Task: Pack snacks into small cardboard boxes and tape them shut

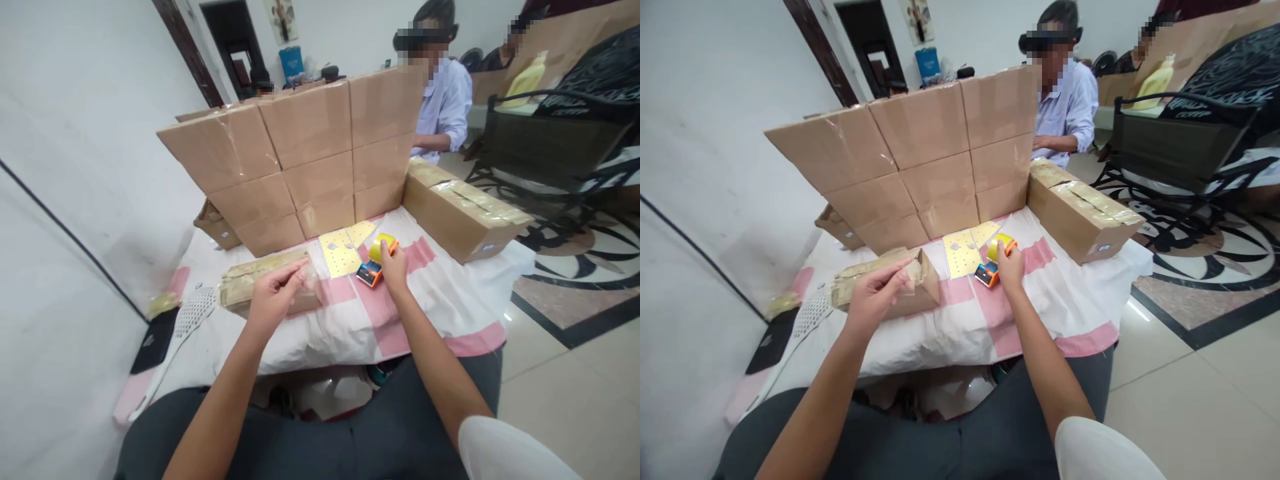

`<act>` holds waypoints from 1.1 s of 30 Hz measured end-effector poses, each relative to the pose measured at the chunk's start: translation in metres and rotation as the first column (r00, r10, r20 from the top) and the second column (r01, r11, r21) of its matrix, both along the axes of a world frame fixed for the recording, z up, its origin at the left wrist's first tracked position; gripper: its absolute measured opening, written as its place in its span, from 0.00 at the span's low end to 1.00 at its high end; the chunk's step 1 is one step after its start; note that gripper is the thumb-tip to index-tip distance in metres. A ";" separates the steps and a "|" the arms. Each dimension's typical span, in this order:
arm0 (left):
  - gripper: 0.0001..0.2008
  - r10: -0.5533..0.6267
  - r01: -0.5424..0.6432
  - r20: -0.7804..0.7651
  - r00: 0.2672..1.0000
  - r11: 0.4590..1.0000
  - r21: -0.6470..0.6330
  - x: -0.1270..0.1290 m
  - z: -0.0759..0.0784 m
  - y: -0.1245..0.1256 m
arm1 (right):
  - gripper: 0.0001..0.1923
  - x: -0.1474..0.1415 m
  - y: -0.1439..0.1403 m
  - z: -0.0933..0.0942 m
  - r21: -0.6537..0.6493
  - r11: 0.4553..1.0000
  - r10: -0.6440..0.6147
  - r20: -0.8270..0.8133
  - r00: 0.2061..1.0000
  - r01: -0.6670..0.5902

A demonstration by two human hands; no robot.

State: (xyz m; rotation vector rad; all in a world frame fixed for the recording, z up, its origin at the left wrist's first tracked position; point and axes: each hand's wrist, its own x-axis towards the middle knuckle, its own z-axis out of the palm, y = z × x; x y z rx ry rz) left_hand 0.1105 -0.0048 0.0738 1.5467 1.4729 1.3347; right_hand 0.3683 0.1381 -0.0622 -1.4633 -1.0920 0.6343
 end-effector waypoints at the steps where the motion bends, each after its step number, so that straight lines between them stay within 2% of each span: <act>1: 0.19 0.019 -0.019 0.008 1.000 1.000 0.017 -0.004 0.003 -0.001 | 0.26 0.004 0.001 0.002 -0.018 0.999 -0.032 0.052 0.998 0.032; 5: 0.21 0.013 -0.012 0.053 0.999 1.000 -0.020 -0.018 0.010 -0.004 | 0.29 0.024 0.002 0.025 -0.143 0.975 -0.120 0.295 0.948 0.168; 7: 0.27 -0.028 0.034 0.087 0.996 0.997 -0.073 -0.023 0.012 -0.006 | 0.32 0.027 -0.006 0.045 -0.068 0.974 -0.175 0.377 0.909 0.215; 9: 0.37 -0.066 0.082 0.137 0.988 0.990 -0.115 -0.028 0.013 -0.011 | 0.28 0.018 -0.023 0.074 0.091 0.990 -0.131 0.354 0.926 0.105; 11: 0.46 -0.084 0.109 0.180 0.980 0.985 -0.136 -0.033 0.013 -0.017 | 0.22 -0.003 -0.045 0.106 0.216 0.964 0.089 0.293 0.952 -0.157; 13: 0.49 -0.067 0.097 0.199 0.978 0.984 -0.148 -0.038 0.012 -0.024 | 0.17 -0.033 -0.066 0.137 0.226 0.858 0.390 0.298 0.871 -0.462; 15: 0.49 -0.057 0.090 0.202 0.978 0.984 -0.156 -0.042 0.011 -0.031 | 0.15 -0.067 -0.082 0.159 0.162 0.734 0.582 0.350 0.734 -0.659; 18: 0.48 -0.096 0.125 0.194 0.976 0.982 -0.143 -0.047 0.009 -0.039 | 0.11 -0.108 -0.092 0.177 0.062 0.597 0.725 0.383 0.572 -0.800; 20: 0.48 -0.119 0.141 0.177 0.977 0.983 -0.114 -0.050 0.008 -0.043 | 0.05 -0.123 -0.092 0.184 0.044 0.531 0.763 0.410 0.501 -0.846; 21: 0.48 -0.120 0.138 0.162 0.979 0.984 -0.108 -0.051 0.007 -0.045 | 0.05 -0.126 -0.090 0.189 0.061 0.515 0.755 0.440 0.486 -0.855; 22: 0.48 -0.119 0.136 0.144 0.982 0.983 -0.119 -0.053 0.006 -0.046 | 0.06 -0.125 -0.089 0.196 0.107 0.527 0.718 0.476 0.508 -0.843; 23: 0.50 -0.120 0.138 0.125 0.985 0.979 -0.149 -0.055 0.005 -0.046 | 0.07 -0.120 -0.086 0.204 0.187 0.567 0.647 0.502 0.574 -0.802; 25: 0.50 -0.131 0.148 0.088 0.987 0.960 -0.236 -0.060 0.004 -0.047 | 0.07 -0.105 -0.080 0.225 0.425 0.676 0.402 0.472 0.785 -0.602; 26: 0.49 -0.132 0.146 0.072 0.989 0.953 -0.265 -0.064 0.005 -0.047 | 0.07 -0.096 -0.077 0.236 0.529 0.709 0.268 0.411 0.872 -0.467; 27: 0.46 -0.121 0.132 0.056 0.991 0.954 -0.268 -0.068 0.006 -0.048 | 0.06 -0.090 -0.074 0.247 0.590 0.717 0.177 0.363 0.915 -0.373; 29: 0.38 -0.043 0.044 0.011 0.999 0.980 -0.193 -0.080 0.012 -0.048 | 0.06 -0.085 -0.071 0.262 0.589 0.709 0.177 0.382 0.907 -0.387; 31: 0.35 0.095 -0.098 -0.049 0.994 0.992 -0.077 -0.098 0.018 -0.049 | 0.08 -0.096 -0.074 0.267 0.487 0.682 0.340 0.450 0.826 -0.546; 33: 0.35 0.241 -0.243 -0.108 0.964 0.970 -0.005 -0.121 0.021 -0.048 | 0.12 -0.118 -0.082 0.264 0.337 0.608 0.574 0.440 0.691 -0.719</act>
